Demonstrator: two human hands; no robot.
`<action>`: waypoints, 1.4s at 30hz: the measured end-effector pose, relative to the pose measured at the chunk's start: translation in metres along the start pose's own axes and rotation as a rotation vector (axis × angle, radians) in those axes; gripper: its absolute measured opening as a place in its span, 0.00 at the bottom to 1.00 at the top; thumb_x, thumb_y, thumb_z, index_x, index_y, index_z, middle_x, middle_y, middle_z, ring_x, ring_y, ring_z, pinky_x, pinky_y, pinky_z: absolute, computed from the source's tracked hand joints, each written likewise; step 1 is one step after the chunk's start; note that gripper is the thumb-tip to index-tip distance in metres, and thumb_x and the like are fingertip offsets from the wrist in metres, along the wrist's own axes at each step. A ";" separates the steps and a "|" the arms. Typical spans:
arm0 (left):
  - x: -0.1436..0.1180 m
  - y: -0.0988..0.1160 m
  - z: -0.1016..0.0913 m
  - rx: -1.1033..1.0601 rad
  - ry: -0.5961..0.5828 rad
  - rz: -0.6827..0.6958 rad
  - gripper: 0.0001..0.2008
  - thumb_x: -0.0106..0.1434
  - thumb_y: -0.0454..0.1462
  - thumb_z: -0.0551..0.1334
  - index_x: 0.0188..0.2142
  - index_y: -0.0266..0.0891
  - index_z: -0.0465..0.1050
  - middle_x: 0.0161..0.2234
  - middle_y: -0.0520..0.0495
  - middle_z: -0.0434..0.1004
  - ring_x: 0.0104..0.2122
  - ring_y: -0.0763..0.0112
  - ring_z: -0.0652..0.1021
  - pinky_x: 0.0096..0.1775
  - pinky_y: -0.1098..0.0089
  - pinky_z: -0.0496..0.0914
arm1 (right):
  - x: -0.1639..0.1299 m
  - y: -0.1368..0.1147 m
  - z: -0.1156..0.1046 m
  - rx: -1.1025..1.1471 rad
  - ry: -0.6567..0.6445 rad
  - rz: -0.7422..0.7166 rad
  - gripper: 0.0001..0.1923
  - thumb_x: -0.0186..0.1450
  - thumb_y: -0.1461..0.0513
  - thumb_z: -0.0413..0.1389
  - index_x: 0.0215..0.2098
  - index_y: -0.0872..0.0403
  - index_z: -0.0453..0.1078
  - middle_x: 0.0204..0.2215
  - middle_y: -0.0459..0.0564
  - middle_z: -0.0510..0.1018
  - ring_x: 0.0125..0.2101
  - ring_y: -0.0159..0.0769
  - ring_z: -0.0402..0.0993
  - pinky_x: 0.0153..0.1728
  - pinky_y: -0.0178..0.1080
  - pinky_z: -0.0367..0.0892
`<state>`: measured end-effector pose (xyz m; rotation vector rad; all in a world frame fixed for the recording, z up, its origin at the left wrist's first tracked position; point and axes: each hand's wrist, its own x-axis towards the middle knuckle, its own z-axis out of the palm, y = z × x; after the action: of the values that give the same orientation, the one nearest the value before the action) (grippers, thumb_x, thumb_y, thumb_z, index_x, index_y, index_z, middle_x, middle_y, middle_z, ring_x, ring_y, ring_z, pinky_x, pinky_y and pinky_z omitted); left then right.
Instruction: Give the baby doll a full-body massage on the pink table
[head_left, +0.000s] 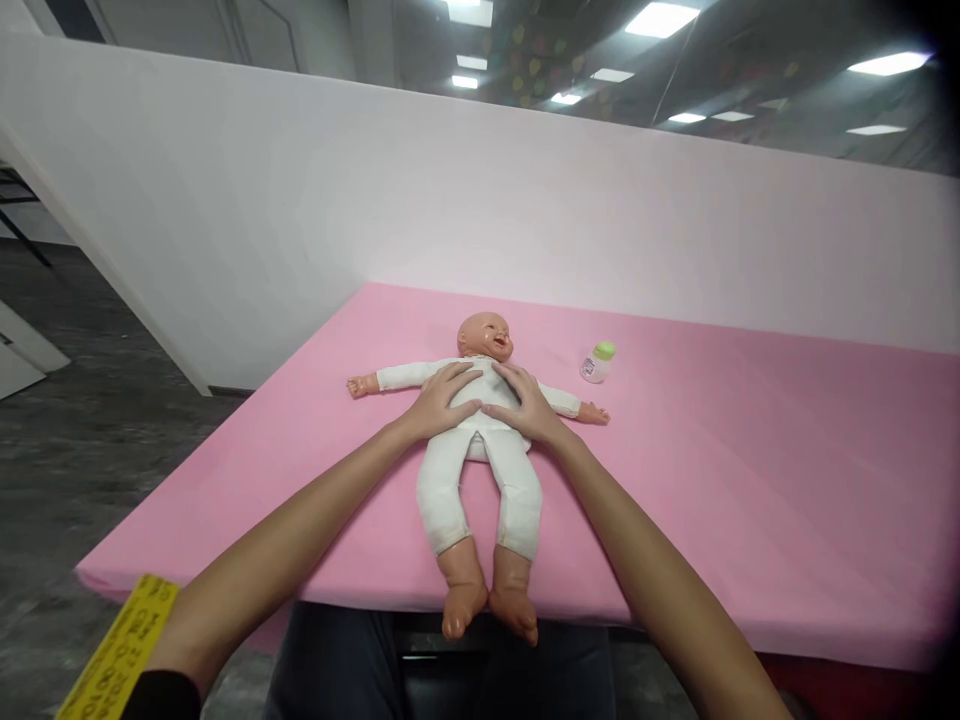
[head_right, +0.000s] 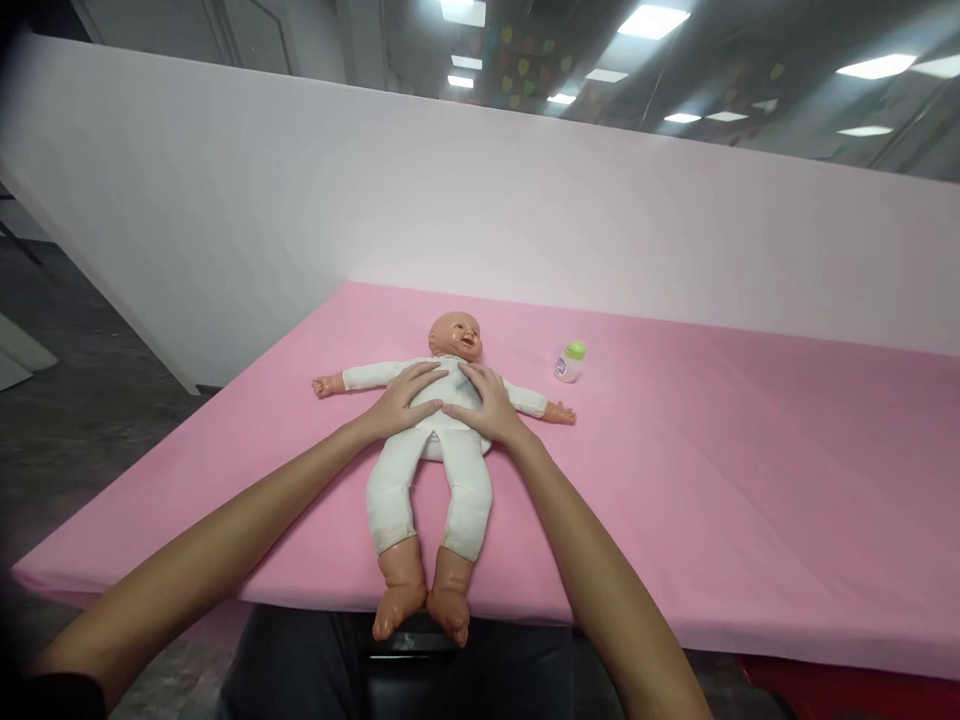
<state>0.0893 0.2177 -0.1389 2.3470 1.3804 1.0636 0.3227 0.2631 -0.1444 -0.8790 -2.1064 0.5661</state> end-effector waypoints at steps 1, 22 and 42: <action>0.001 0.002 -0.001 -0.005 0.008 0.000 0.24 0.69 0.48 0.62 0.63 0.48 0.71 0.67 0.42 0.66 0.68 0.49 0.64 0.68 0.45 0.58 | 0.001 0.001 -0.001 -0.001 -0.006 0.022 0.37 0.62 0.45 0.67 0.67 0.42 0.67 0.62 0.53 0.69 0.64 0.52 0.62 0.67 0.59 0.59; 0.003 0.007 -0.004 0.037 -0.093 0.029 0.29 0.68 0.49 0.64 0.65 0.43 0.68 0.69 0.37 0.61 0.69 0.46 0.61 0.69 0.44 0.55 | 0.003 -0.011 -0.012 -0.083 -0.137 0.081 0.46 0.54 0.41 0.71 0.65 0.44 0.67 0.63 0.54 0.68 0.66 0.56 0.59 0.65 0.61 0.60; 0.000 0.009 -0.003 0.092 -0.022 0.093 0.26 0.69 0.46 0.61 0.65 0.44 0.67 0.69 0.38 0.62 0.69 0.47 0.62 0.68 0.45 0.56 | 0.002 0.001 0.001 -0.070 -0.063 -0.096 0.27 0.67 0.51 0.62 0.63 0.46 0.67 0.64 0.53 0.70 0.65 0.51 0.63 0.67 0.58 0.57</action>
<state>0.0936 0.2128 -0.1321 2.5035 1.3516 1.0152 0.3214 0.2651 -0.1443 -0.8030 -2.2239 0.4774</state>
